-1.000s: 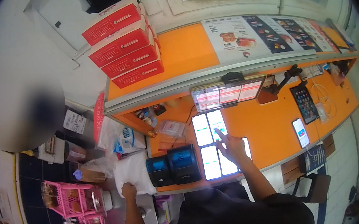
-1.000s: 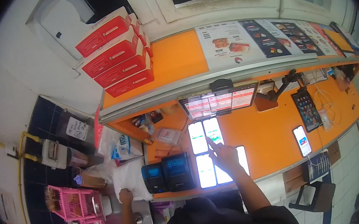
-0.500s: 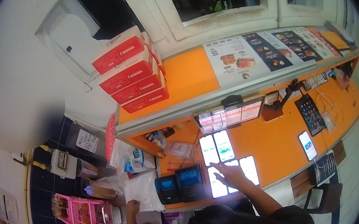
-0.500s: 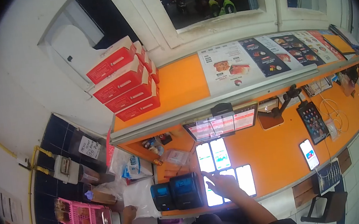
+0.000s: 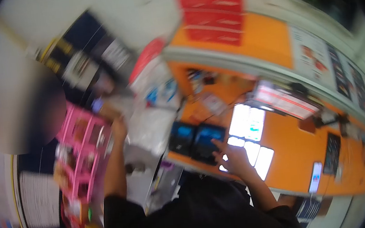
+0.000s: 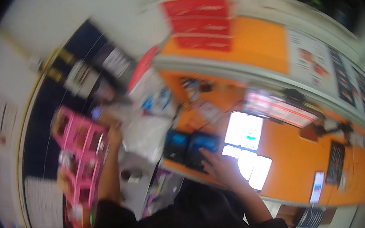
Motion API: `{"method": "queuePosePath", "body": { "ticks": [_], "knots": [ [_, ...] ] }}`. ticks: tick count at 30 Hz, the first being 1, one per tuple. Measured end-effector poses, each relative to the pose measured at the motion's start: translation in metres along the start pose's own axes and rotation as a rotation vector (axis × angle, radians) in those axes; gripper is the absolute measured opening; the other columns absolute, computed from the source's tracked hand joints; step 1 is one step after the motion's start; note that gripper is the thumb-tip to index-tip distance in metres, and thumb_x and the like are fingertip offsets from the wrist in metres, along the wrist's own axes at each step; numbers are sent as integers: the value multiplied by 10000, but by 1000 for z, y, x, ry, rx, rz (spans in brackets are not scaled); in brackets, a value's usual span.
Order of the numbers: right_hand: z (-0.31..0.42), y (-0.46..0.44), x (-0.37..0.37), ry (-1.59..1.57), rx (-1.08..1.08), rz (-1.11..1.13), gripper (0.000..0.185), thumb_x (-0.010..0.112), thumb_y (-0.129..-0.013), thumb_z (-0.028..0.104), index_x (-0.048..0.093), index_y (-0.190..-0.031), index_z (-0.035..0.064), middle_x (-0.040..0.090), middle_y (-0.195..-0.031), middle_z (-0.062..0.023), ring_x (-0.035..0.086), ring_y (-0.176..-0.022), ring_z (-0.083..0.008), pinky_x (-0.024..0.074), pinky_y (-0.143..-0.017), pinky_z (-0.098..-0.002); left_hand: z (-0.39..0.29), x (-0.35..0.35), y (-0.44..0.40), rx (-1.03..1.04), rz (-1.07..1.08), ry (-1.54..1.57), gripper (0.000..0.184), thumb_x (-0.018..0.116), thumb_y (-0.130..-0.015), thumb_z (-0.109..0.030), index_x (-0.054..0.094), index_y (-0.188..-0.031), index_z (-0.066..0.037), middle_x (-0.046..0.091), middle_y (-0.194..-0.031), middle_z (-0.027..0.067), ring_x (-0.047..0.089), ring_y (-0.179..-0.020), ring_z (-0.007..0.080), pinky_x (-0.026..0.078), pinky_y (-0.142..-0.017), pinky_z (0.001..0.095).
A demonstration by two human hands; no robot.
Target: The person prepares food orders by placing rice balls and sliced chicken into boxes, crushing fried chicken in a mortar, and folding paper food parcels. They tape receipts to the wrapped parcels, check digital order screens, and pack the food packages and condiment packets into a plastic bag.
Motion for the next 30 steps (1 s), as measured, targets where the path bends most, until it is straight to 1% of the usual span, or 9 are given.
{"method": "queuePosePath", "body": {
  "ticks": [1, 4, 10, 13, 15, 21, 25, 27, 30],
  "knots": [
    [3, -4, 10, -35, -3, 22, 453, 707, -913, 292, 604, -1333, 161, 659, -825, -127, 670, -644, -287, 534, -573, -424, -21, -10, -3, 87, 20, -222, 255, 522, -938, -110, 675, -1132, -48, 667, -926, 250, 654, -795, 451, 507, -711, 559],
    [24, -16, 24, 75, -138, 28, 434, 750, -882, 196, 636, -1293, 115, 694, -767, -63, 692, -615, -216, 531, -557, -339, -75, -36, -29, -199, 287, -296, 266, 545, -1010, -321, 527, -1151, -96, 688, -865, 294, 680, -849, 481, 504, -738, 601],
    [50, -35, 56, -29, -201, 149, 376, 751, -877, 269, 674, -1214, 121, 673, -788, -86, 677, -681, -257, 536, -612, -382, -95, -74, -62, -257, 354, -143, 517, 697, -888, -525, 677, -988, -18, 717, -930, 226, 696, -959, 397, 525, -824, 496],
    [69, -85, 99, -128, -310, 113, 319, 740, -874, 363, 704, -1057, 105, 667, -806, -104, 678, -723, -284, 537, -664, -429, -93, -76, -57, -301, 418, -45, 505, 716, -885, -497, 691, -945, 4, 715, -892, 229, 702, -912, 396, 528, -795, 488],
    [85, -131, 149, -7, -337, 234, 417, 750, -848, 415, 659, -1087, 87, 679, -912, -114, 680, -854, -290, 533, -731, -443, -90, -74, -49, -318, 366, 6, 497, 718, -890, -487, 687, -923, 8, 711, -843, 213, 707, -834, 362, 533, -748, 467],
    [159, -198, 232, 132, -420, 40, 684, 825, -756, 382, 511, -1284, 81, 618, -1058, -156, 615, -1031, -329, 502, -806, -464, -88, -100, -25, -602, 223, 439, 480, 658, -957, -475, 664, -866, -4, 642, -659, 91, 619, -539, 161, 501, -551, 340],
    [138, -211, 265, -145, -153, -53, 586, 794, -800, 179, 498, -1292, 63, 636, -933, -146, 652, -852, -336, 516, -728, -457, -79, -144, 10, -687, 14, 516, 442, 584, -1011, -411, 665, -890, 7, 644, -658, 112, 628, -553, 208, 504, -568, 362],
    [120, -221, 266, -260, -25, -1, 571, 796, -815, 169, 500, -1290, 52, 644, -891, -133, 664, -775, -298, 523, -671, -426, -94, -159, 22, -407, 30, 260, 372, 595, -1007, -361, 659, -1006, 6, 616, -676, 82, 636, -637, 218, 520, -619, 338],
    [105, -228, 258, -663, 145, 12, 490, 772, -865, 245, 536, -1242, 38, 643, -683, -82, 629, -574, -163, 475, -521, -344, -137, -134, 43, -197, 199, 290, 325, 603, -969, -258, 656, -1158, 0, 678, -986, 183, 650, -936, 375, 531, -841, 425]
  ]
}}
Point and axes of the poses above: each hand's wrist, its own y-axis away from the middle knuckle, its own x-axis out of the palm, z = x × y, the point moved 4 cm from there along -y, towards the middle knuckle
